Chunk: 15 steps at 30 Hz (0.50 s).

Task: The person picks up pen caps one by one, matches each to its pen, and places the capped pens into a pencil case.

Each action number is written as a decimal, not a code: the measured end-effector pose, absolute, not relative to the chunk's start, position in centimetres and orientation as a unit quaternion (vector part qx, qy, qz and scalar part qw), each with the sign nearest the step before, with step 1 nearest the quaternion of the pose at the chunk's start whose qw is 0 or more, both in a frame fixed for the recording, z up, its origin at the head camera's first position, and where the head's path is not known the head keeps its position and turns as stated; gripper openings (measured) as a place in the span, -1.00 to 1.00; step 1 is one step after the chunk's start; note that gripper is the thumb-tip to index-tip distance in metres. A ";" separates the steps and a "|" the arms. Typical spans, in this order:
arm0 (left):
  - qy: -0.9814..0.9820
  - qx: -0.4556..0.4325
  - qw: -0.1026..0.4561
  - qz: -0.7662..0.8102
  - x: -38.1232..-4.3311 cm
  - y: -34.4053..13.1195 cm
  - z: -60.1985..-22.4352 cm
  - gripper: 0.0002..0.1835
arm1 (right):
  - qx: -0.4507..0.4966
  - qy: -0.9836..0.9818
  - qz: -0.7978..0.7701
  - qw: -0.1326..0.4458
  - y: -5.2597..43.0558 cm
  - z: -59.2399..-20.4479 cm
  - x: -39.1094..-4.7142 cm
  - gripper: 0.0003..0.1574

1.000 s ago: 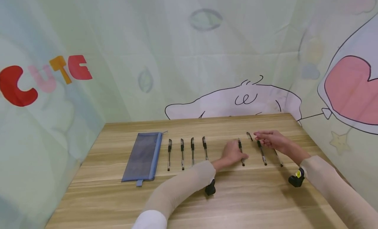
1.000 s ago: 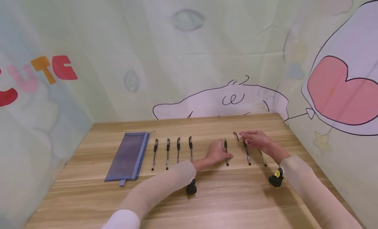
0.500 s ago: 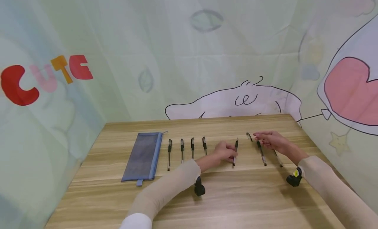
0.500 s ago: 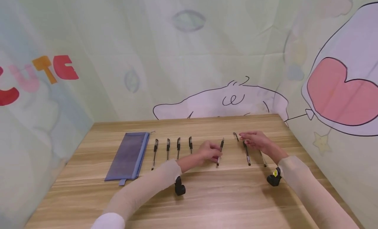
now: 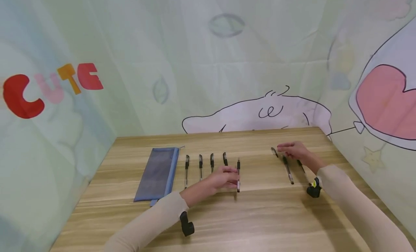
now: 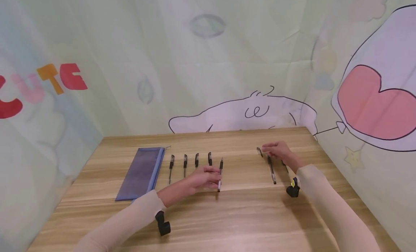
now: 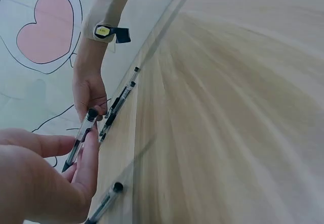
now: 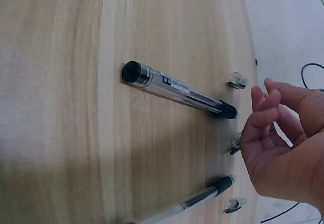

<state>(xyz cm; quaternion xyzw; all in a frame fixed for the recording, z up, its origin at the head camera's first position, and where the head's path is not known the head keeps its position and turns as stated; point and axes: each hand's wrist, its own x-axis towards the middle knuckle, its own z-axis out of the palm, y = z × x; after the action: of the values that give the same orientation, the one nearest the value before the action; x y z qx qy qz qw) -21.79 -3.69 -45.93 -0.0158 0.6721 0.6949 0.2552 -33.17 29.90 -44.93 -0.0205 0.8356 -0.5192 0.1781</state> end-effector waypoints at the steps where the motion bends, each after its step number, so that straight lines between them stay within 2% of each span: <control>1: 0.671 -0.017 0.257 0.696 -21.4 -4.3 -45.8 -0.56 | -0.022 0.849 -0.499 0.169 29.7 -45.0 -33.3 -0.32; 8: 0.674 -0.002 0.255 0.694 -19.6 -6.6 -44.9 -0.54 | -0.046 0.904 -0.410 0.115 28.6 -45.3 -33.5 -0.50; 15: 0.675 -0.008 0.249 0.695 -19.3 -7.1 -44.8 -0.55 | -0.066 0.938 -0.333 0.074 26.9 -45.9 -34.5 -0.56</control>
<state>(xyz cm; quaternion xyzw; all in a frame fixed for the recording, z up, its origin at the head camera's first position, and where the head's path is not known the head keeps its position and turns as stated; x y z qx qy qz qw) -19.30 -7.05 -44.84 -0.0077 0.6748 0.6948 0.2488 -34.45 26.88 -45.93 -0.0661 0.9376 -0.3332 0.0739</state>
